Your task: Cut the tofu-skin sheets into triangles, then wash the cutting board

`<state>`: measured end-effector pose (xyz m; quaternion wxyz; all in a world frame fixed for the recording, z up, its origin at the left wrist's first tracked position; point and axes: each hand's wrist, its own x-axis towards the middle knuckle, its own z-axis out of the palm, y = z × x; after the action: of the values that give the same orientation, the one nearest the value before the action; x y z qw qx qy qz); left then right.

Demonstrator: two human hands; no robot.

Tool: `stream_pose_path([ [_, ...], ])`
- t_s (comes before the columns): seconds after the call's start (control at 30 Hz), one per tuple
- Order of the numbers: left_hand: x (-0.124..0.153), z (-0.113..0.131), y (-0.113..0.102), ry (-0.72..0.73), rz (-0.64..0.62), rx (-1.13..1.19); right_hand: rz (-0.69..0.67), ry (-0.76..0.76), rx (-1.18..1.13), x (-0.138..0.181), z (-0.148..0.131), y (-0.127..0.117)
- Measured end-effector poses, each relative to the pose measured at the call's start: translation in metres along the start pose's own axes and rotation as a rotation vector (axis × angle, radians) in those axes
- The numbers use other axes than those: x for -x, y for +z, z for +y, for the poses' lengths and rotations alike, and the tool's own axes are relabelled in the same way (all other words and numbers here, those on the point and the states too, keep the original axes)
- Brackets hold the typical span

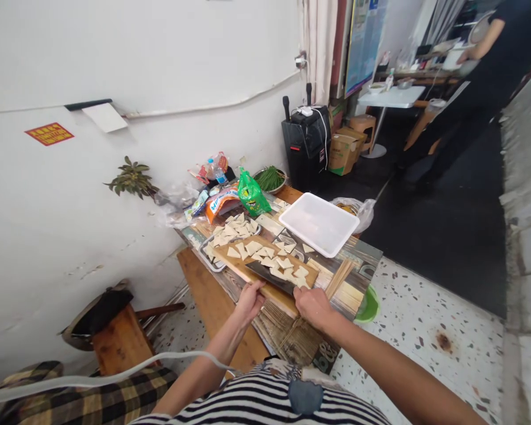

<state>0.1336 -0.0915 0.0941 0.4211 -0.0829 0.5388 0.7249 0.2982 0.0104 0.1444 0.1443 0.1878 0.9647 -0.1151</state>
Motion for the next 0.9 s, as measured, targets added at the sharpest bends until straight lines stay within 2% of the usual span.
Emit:
stream_pose_path([
  [0.3, 0.005, 0.006, 0.000, -0.031, -0.020, 0.016, -0.073, 0.117, -0.020, -0.046, 0.041, 0.017],
  [0.5, 0.021, 0.010, -0.006, -0.085, -0.043, 0.001, -0.050, 0.163, -0.071, -0.066, 0.050, 0.005],
  [0.6, 0.028, 0.011, -0.007, -0.098, -0.060, -0.007, 0.009, 0.115, -0.089, -0.056, 0.033, -0.013],
  [0.73, 0.035, 0.014, -0.003, -0.087, -0.056, 0.015, 0.092, -0.045, -0.109, -0.023, -0.010, -0.040],
  [0.9, 0.044, 0.013, 0.004, -0.009, 0.019, 0.020, 0.128, -0.180, -0.096, 0.000, -0.051, -0.058],
])
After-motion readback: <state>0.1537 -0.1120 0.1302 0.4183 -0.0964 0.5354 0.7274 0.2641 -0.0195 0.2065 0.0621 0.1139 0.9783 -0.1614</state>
